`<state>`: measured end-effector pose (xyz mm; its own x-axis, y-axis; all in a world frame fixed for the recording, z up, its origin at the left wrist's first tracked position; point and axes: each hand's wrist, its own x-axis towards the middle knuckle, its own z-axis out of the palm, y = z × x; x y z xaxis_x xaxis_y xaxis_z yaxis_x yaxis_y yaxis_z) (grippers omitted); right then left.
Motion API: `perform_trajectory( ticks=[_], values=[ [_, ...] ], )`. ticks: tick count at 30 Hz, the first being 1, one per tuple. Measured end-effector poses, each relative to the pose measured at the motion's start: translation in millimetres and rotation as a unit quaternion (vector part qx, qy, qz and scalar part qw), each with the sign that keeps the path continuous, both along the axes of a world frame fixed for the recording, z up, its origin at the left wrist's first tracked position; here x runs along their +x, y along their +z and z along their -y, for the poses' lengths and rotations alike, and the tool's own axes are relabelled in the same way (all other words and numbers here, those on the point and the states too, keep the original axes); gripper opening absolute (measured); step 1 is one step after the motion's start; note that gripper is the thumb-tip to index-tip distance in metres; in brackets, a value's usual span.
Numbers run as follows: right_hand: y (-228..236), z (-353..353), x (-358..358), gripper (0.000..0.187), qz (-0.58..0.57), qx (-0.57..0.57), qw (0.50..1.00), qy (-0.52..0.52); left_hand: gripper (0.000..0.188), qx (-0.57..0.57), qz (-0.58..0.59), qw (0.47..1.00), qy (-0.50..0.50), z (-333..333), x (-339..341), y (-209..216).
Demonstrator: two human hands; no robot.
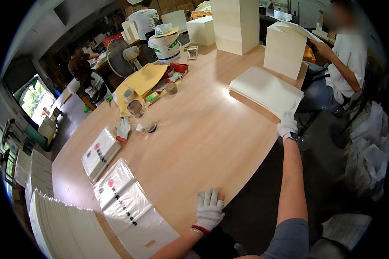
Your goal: The person repeatedly takes stacks of white paper documents, places them into clear plastic sleeves, and stacks the packaged items on the table. The person wears white gloves and works at a large wooden table in a workshop setting.
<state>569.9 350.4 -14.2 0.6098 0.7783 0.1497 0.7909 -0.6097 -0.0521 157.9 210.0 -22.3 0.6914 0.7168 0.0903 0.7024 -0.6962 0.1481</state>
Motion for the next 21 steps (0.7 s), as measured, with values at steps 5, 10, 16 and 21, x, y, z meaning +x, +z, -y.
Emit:
perform_trajectory(
  ticks=[5,10,16,21],
  values=[
    [11,3,-17,0.061,-0.037,0.058,0.997,0.017,0.074,-0.007,-0.004,1.000,0.003,-1,-1,5],
    [-23,48,-62,0.054,0.038,0.334,0.927,0.165,0.072,0.002,0.025,1.000,-0.013,-2,1,2],
    [-24,75,-129,0.039,-0.108,0.402,0.847,0.332,0.073,-0.002,0.012,1.000,-0.004,-3,0,4],
    [-9,67,-123,0.037,-0.160,0.423,0.846,0.284,0.075,0.012,-0.006,1.000,0.000,1,0,5]
  ],
)
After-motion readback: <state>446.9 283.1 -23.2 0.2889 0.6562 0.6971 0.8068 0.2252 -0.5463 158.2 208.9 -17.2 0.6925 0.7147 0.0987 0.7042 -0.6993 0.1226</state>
